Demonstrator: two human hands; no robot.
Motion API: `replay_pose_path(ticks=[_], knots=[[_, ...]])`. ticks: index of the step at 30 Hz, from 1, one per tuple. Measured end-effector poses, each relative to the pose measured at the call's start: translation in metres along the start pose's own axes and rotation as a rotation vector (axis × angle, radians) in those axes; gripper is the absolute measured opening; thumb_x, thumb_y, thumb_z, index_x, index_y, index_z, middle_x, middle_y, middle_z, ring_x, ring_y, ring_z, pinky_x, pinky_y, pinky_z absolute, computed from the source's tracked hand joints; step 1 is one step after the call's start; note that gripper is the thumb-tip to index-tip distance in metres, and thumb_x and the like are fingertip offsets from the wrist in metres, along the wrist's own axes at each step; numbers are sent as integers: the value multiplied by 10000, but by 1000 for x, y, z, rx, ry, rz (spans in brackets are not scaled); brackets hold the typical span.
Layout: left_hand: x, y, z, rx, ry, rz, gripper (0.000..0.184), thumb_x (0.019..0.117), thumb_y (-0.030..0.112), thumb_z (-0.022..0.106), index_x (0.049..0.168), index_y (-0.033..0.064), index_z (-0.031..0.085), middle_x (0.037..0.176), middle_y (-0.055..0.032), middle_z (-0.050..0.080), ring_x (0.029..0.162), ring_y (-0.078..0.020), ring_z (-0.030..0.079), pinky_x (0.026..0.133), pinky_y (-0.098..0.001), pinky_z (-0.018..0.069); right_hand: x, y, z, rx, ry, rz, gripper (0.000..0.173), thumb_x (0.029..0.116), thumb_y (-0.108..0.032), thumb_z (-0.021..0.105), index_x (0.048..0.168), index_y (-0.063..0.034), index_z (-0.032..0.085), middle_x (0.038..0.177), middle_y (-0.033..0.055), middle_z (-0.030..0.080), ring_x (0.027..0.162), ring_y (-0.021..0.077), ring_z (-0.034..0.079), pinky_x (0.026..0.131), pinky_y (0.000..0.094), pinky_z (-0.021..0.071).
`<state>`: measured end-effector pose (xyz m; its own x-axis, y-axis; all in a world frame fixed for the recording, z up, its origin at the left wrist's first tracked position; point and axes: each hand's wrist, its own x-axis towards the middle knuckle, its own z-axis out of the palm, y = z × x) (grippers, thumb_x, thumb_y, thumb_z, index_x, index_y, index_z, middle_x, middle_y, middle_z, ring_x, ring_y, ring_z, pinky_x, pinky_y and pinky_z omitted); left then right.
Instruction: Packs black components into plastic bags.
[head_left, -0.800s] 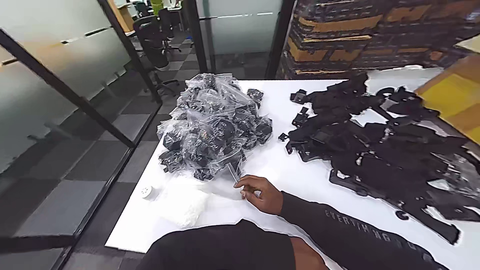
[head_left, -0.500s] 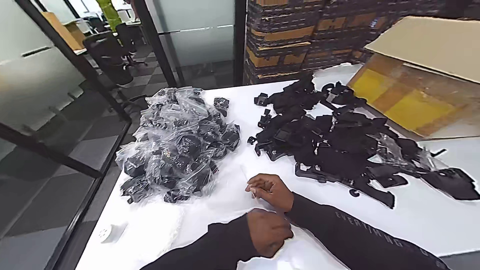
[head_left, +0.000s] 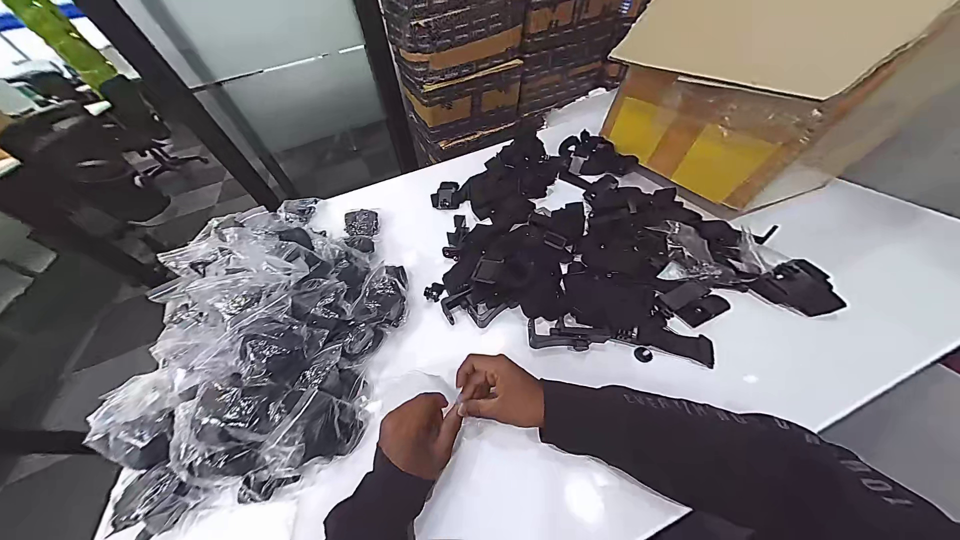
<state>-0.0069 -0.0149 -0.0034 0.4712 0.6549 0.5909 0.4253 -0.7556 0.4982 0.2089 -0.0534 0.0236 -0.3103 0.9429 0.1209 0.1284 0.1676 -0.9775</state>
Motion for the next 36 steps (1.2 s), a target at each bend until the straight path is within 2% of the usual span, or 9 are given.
replay_pose_path(ticks=[2,5,9,14,17,20,27,32,36], knots=[[-2,1,1,-6,-68,-30,408,933,452,636,788,79,711,557,20,589,460,-78,541,448,-308,508,-1,5,-1,-74,-15,-60,179,901,-111,755,1004,5,666,819,44,704,717,55,662,686,239,564],[-2,1,3,-31,-92,-35,393,958,420,598,776,90,708,567,29,596,463,-61,538,444,-286,498,0,6,-1,-129,-20,-97,159,910,-141,752,939,-3,677,758,40,668,659,46,614,626,226,520],[-3,-1,3,-64,-69,19,366,993,308,537,788,68,723,606,2,640,506,-62,584,486,-269,528,2,7,-2,-120,-33,-97,158,918,-120,747,971,13,680,792,55,685,685,52,632,655,224,534],[-1,-2,1,-38,-22,38,332,944,280,559,709,76,677,541,14,572,459,-57,529,436,-262,475,4,8,-6,24,0,-55,138,983,-133,669,999,4,661,803,18,678,686,40,634,663,229,552],[0,0,-2,-56,-84,18,341,972,307,563,793,61,716,599,-6,629,506,-89,588,488,-307,532,3,12,-6,-20,-35,-98,158,961,-143,709,964,14,694,801,26,684,685,29,621,649,210,532],[1,-2,-2,-93,-127,-25,368,987,356,590,830,47,713,597,-9,622,500,-92,577,488,-311,531,4,13,-2,-83,-44,-106,111,912,-112,726,914,-5,695,783,18,676,674,21,609,627,201,515],[5,-2,-2,-91,-130,-39,305,976,239,555,806,32,700,561,-13,580,461,-87,523,456,-287,481,6,5,-1,-11,26,12,199,882,-130,786,944,-59,611,760,-38,629,661,16,592,622,198,503],[6,-3,-6,-40,-31,-88,277,928,228,574,786,29,704,545,-6,578,443,-71,517,436,-275,475,10,9,-14,-32,204,-30,109,914,-98,680,913,-75,574,728,-52,550,622,21,530,580,206,459],[7,-4,-10,-4,40,-128,260,878,234,593,695,65,667,512,25,538,426,-43,489,416,-250,439,12,11,-28,-317,338,-33,67,883,-108,586,933,-63,592,725,1,537,601,71,502,547,255,424]])
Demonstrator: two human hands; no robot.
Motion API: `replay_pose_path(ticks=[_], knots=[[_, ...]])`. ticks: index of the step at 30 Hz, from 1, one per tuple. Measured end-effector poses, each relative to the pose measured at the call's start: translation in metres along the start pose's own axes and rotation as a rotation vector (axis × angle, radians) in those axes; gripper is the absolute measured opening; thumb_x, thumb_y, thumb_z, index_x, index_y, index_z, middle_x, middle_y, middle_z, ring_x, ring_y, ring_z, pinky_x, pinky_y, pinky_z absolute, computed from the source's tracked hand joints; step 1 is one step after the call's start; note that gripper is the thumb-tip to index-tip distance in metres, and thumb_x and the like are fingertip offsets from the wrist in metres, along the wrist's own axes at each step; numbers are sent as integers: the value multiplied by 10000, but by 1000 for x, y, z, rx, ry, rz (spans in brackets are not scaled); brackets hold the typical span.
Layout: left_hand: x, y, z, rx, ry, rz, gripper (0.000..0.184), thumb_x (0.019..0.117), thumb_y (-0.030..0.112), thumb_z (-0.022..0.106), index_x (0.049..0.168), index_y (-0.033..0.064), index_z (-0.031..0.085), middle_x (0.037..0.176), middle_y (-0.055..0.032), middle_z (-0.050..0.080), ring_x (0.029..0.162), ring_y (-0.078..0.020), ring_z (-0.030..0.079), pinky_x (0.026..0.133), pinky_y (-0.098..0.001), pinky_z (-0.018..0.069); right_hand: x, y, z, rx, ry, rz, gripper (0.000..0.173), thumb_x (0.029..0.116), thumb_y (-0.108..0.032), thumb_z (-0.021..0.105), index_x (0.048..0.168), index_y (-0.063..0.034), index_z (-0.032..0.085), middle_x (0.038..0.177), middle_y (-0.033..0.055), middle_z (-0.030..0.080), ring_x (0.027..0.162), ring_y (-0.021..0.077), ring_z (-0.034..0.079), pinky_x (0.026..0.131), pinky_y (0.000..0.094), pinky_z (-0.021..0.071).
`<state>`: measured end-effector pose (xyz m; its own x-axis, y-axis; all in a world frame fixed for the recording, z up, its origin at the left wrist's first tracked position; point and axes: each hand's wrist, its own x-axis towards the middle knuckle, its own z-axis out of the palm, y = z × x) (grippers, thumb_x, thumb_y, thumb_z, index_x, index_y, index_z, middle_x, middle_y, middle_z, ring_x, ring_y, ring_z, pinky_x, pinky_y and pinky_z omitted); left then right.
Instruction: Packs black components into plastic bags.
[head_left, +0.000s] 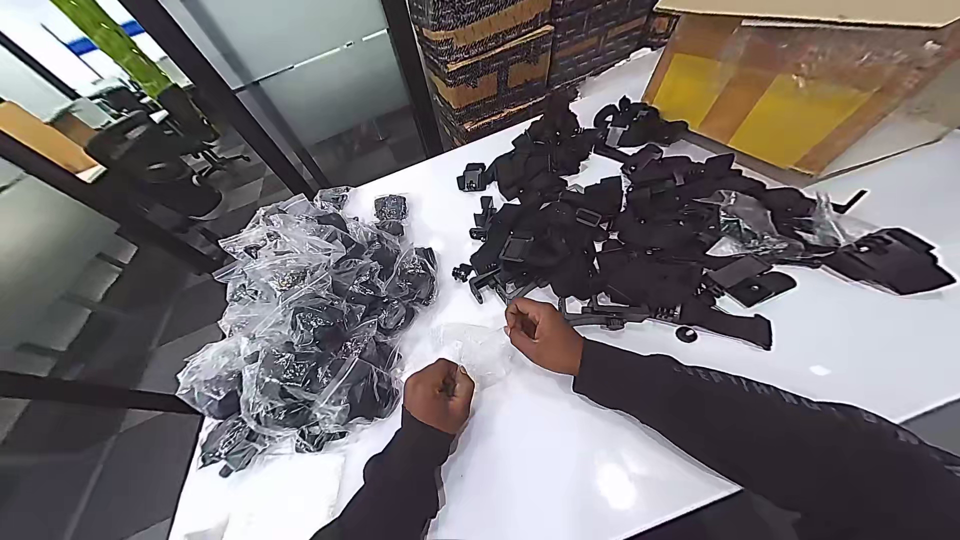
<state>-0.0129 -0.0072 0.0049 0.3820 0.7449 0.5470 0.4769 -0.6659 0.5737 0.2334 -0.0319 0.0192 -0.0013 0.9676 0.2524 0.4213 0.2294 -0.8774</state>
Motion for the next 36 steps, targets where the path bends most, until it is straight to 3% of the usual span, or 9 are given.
replay_pose_path(ticks=[5,9,14,17,22,27,31,34,36], knots=[[1,4,0,-46,46,70,273,900,219,588,707,46,674,522,13,550,435,-28,492,427,-218,444,-4,2,5,-201,-117,-288,130,920,-67,562,962,-37,681,936,111,617,796,157,601,678,286,519],[0,2,1,-94,45,115,273,923,211,591,738,36,690,541,10,577,447,-25,509,436,-214,463,-3,8,8,-186,-259,-460,203,953,-25,547,940,-54,747,1254,158,629,1107,215,625,972,327,530],[-1,1,3,-114,-25,157,274,927,214,591,738,40,685,541,4,576,449,-37,512,436,-226,464,-5,7,9,-246,-254,-432,233,985,-236,676,1174,-112,733,1255,97,666,1144,193,642,1001,345,532],[-2,1,3,-135,-78,222,298,946,234,591,731,44,671,550,-1,575,467,-56,525,451,-244,477,-5,0,8,-302,-242,-368,482,881,-307,795,1262,-58,640,1116,121,689,984,244,672,881,418,563],[0,4,1,-112,16,336,311,971,347,593,860,71,684,756,-29,681,692,-106,651,646,-276,576,-8,-19,7,-406,-367,-190,954,748,-453,875,1520,-128,419,1334,140,604,1209,327,587,987,580,434],[5,3,4,-18,25,322,454,932,432,648,1199,66,677,1215,-143,680,1194,-266,626,1034,-460,516,-15,-19,16,-473,-371,-286,954,721,-569,843,1472,-130,452,1418,130,549,1268,314,543,997,577,407],[5,2,7,107,-65,270,486,956,453,583,1243,71,676,1364,-184,627,1312,-341,565,1073,-553,461,-16,-17,18,-476,-365,-313,663,842,-349,785,1432,-158,549,1399,119,579,1305,338,528,1005,589,428],[1,0,11,215,-191,170,559,999,477,470,1316,52,649,1483,-250,522,1375,-456,485,1039,-639,441,-14,-9,18,-509,-324,-445,251,1016,-240,565,1206,-173,715,1356,69,635,1302,286,555,1027,551,445],[-2,1,13,303,-278,76,643,985,509,455,1413,50,595,1557,-268,435,1425,-517,403,1049,-709,383,-8,-8,9,-562,-256,-547,224,993,-160,520,1029,-142,740,1317,67,664,1267,281,589,1025,550,453]])
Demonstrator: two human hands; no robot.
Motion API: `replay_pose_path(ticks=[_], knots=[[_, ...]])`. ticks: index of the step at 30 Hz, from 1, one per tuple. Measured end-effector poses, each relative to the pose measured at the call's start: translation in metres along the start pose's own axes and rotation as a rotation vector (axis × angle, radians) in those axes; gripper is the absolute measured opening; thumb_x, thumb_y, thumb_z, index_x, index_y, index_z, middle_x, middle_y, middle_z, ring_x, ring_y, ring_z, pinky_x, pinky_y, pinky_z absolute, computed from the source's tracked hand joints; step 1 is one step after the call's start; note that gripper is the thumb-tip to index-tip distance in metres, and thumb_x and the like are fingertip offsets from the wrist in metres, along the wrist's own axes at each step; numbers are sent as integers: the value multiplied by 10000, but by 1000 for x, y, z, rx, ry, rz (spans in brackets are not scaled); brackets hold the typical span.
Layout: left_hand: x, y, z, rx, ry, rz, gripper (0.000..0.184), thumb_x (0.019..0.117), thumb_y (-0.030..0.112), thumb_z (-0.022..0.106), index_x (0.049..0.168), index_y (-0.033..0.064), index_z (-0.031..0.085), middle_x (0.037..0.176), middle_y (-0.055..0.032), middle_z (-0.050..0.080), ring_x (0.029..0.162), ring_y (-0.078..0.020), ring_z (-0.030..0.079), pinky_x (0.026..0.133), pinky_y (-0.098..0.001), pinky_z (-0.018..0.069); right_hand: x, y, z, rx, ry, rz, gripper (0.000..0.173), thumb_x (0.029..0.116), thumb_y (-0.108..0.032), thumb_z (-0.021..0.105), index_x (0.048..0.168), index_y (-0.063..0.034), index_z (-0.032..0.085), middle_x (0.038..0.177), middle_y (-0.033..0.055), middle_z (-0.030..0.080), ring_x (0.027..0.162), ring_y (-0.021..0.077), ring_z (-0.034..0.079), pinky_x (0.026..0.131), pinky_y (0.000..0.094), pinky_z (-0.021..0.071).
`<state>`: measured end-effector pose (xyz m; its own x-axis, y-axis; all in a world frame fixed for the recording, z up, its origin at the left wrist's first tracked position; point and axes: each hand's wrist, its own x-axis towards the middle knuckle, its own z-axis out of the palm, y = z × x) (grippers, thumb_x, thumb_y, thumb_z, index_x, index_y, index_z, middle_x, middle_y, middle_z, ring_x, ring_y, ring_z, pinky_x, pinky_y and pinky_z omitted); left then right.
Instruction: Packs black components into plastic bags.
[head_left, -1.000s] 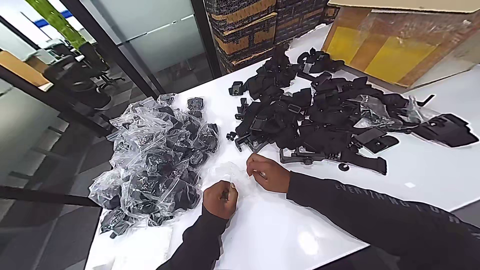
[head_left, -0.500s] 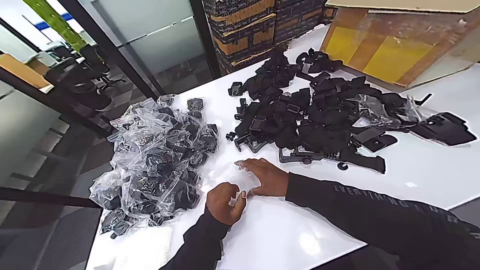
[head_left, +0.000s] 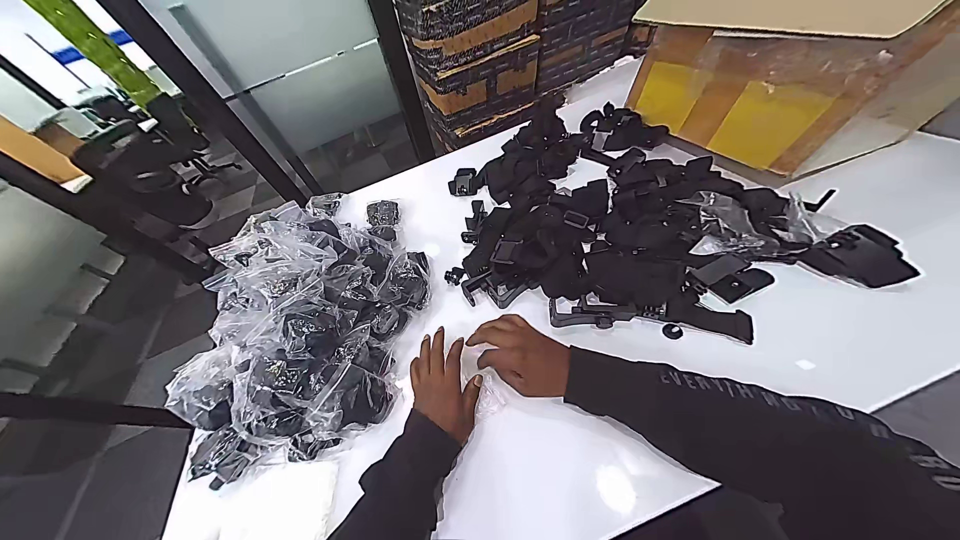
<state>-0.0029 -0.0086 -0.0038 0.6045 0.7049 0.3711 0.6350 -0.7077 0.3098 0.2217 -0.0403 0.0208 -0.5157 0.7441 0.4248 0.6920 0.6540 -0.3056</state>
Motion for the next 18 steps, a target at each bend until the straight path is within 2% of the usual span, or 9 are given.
replay_pose_path(ticks=[2,4,5,7,8,10,12,15,18], knots=[[0,2,-2,59,-81,-44,694,984,539,451,1487,67,533,1596,-253,391,1460,-527,347,1072,-759,323,2,12,-20,-157,132,-7,223,958,-132,518,944,-101,738,1240,90,704,1185,294,645,992,562,479],[0,5,-5,86,-125,-50,695,989,542,452,1514,89,509,1608,-238,381,1474,-525,325,1079,-778,292,2,25,-54,-350,284,128,239,953,-142,530,967,-69,757,1183,100,725,1133,292,674,969,557,508],[0,6,-6,92,-139,-53,687,990,539,456,1515,100,510,1610,-233,381,1479,-521,319,1085,-778,282,0,30,-74,-442,325,250,245,960,-177,551,1017,-58,757,1206,120,716,1154,313,665,968,571,505],[0,7,-7,92,-144,-59,674,989,543,458,1505,116,527,1609,-225,387,1482,-514,320,1092,-779,270,-7,36,-114,-534,276,556,336,952,-264,638,1187,-34,705,1327,192,632,1245,417,580,967,659,456],[0,8,-7,93,-140,-60,671,988,550,456,1497,120,536,1607,-225,390,1481,-515,321,1091,-782,267,-12,41,-128,-547,247,685,414,922,-297,700,1225,-15,683,1341,229,605,1249,471,550,940,705,437],[0,7,-7,92,-131,-58,666,984,557,462,1482,125,553,1605,-226,393,1480,-520,319,1089,-784,266,-29,56,-141,-571,156,886,516,852,-355,784,1195,14,674,1240,276,625,1171,529,559,860,737,425],[0,7,-6,91,-112,-52,658,976,561,466,1462,130,573,1600,-221,403,1478,-518,324,1086,-782,270,-42,69,-143,-571,6,1050,494,833,-397,795,1111,-2,691,1119,265,670,1085,513,609,837,730,435],[0,7,-4,82,-67,-25,637,974,559,471,1428,134,605,1586,-213,428,1469,-518,341,1076,-784,280,-43,75,-144,-488,-119,1170,333,881,-341,764,1011,-39,712,951,233,708,936,461,678,780,698,480],[0,10,-7,63,-82,-6,616,978,541,488,1434,143,601,1597,-183,427,1483,-494,333,1084,-782,271,-38,74,-145,-447,-75,1128,231,885,-259,759,994,-59,722,907,207,710,891,429,683,766,673,484]])
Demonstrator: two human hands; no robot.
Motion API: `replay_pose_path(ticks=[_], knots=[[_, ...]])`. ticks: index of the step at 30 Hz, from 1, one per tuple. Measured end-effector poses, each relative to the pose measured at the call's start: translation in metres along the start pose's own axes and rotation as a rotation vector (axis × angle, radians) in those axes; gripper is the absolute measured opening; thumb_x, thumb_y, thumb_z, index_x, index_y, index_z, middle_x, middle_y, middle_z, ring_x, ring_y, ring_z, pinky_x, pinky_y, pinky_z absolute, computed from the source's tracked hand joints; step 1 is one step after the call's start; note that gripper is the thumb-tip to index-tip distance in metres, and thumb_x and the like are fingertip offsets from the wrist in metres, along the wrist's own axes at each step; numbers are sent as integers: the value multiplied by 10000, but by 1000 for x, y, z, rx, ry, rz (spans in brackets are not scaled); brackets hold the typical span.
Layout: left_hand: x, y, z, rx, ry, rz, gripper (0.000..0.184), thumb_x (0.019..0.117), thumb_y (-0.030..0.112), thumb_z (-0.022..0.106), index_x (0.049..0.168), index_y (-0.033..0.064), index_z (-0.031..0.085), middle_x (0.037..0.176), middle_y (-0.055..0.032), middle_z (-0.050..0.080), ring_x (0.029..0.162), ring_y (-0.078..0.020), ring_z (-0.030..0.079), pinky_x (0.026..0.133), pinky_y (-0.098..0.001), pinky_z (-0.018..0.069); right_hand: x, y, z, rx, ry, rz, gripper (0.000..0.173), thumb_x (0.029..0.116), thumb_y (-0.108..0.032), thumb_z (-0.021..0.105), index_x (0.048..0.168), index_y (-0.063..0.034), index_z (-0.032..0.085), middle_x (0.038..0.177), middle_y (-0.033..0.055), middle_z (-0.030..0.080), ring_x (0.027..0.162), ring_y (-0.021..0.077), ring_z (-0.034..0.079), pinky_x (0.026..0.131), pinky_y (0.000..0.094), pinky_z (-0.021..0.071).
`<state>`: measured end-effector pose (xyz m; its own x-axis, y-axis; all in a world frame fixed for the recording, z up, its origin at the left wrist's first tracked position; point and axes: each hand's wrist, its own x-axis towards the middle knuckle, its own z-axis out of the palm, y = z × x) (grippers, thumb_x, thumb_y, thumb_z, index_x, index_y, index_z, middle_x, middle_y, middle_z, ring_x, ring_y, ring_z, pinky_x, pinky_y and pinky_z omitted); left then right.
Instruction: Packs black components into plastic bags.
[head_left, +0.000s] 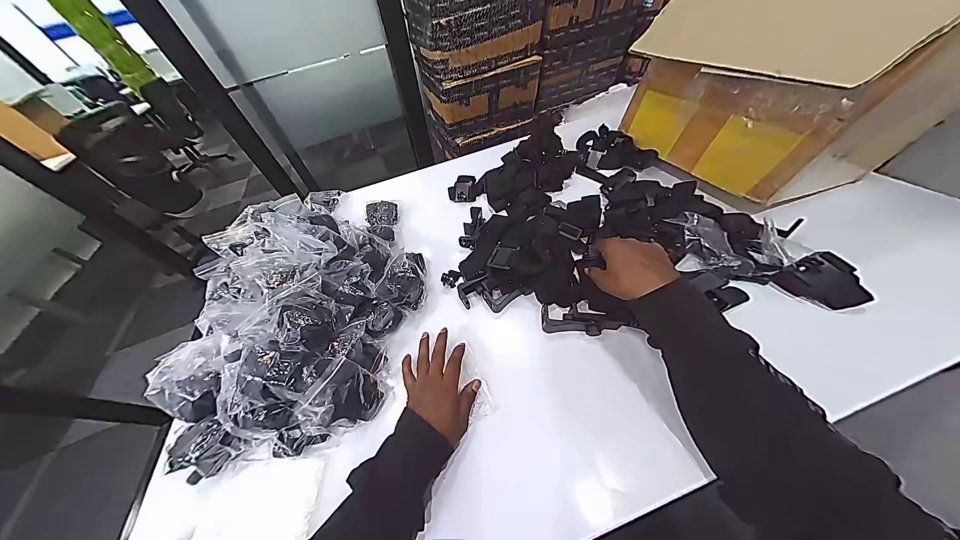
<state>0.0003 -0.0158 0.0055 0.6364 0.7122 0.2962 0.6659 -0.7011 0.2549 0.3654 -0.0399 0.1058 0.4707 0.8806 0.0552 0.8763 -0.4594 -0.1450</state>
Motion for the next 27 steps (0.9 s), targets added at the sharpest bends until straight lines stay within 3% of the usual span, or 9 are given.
replay_pose_path(ticks=[3,6,10,13,14,17,20,23,27], knots=[[-1,2,-4,2,-89,10,598,989,498,510,1482,163,561,1635,-124,390,1505,-468,309,1089,-802,230,-4,-3,-6,105,195,-70,271,877,-201,763,1087,-42,696,987,213,705,915,439,679,767,693,479],[-1,5,-6,5,-145,-13,546,991,418,549,1488,193,559,1651,-92,370,1523,-451,280,1089,-820,185,-6,-4,-10,252,465,-137,341,912,-176,727,1198,-5,654,1150,246,670,1033,461,654,864,701,473],[0,6,-7,-4,-147,5,542,945,232,623,1483,215,566,1655,-107,357,1523,-469,265,1081,-831,178,-11,-18,-5,421,668,-378,456,925,-215,725,1284,26,581,1196,249,623,1070,400,639,911,565,537],[-1,1,-6,-119,-39,193,719,631,-114,774,1287,176,718,1529,-104,538,1456,-482,390,1038,-862,220,-27,-46,20,528,614,-644,434,921,-239,732,1266,3,627,1137,211,651,1011,310,663,858,471,578],[-1,-3,-4,-152,-5,298,625,628,-114,780,1187,166,763,1437,-86,625,1404,-449,481,1034,-851,258,-33,-56,31,559,589,-734,407,937,-257,725,1256,-13,657,1107,197,670,988,288,672,852,446,583],[-2,-12,0,-184,6,518,258,827,-16,695,1002,156,773,1221,-12,740,1219,-263,668,1041,-706,416,-51,-83,61,616,523,-947,323,1000,-317,651,1243,-105,674,973,143,672,905,239,661,828,366,569],[-1,-13,-2,-187,53,533,229,831,-5,631,963,135,754,1087,-9,761,1060,-203,720,996,-588,496,-63,-100,78,691,454,-1086,266,1037,-318,597,1118,-78,677,817,95,623,749,193,602,715,298,529],[0,-17,-3,-176,109,489,204,847,21,594,930,122,751,972,-18,771,930,-206,734,949,-537,521,-67,-103,88,705,321,-1121,268,1062,-273,560,956,-51,667,781,69,641,733,161,624,720,277,540],[1,-20,-6,-174,144,442,169,838,42,563,839,109,718,833,-36,743,809,-203,722,910,-485,538,-64,-103,97,644,152,-1057,204,1001,-247,629,1027,-52,685,868,91,645,805,182,630,756,305,551]])
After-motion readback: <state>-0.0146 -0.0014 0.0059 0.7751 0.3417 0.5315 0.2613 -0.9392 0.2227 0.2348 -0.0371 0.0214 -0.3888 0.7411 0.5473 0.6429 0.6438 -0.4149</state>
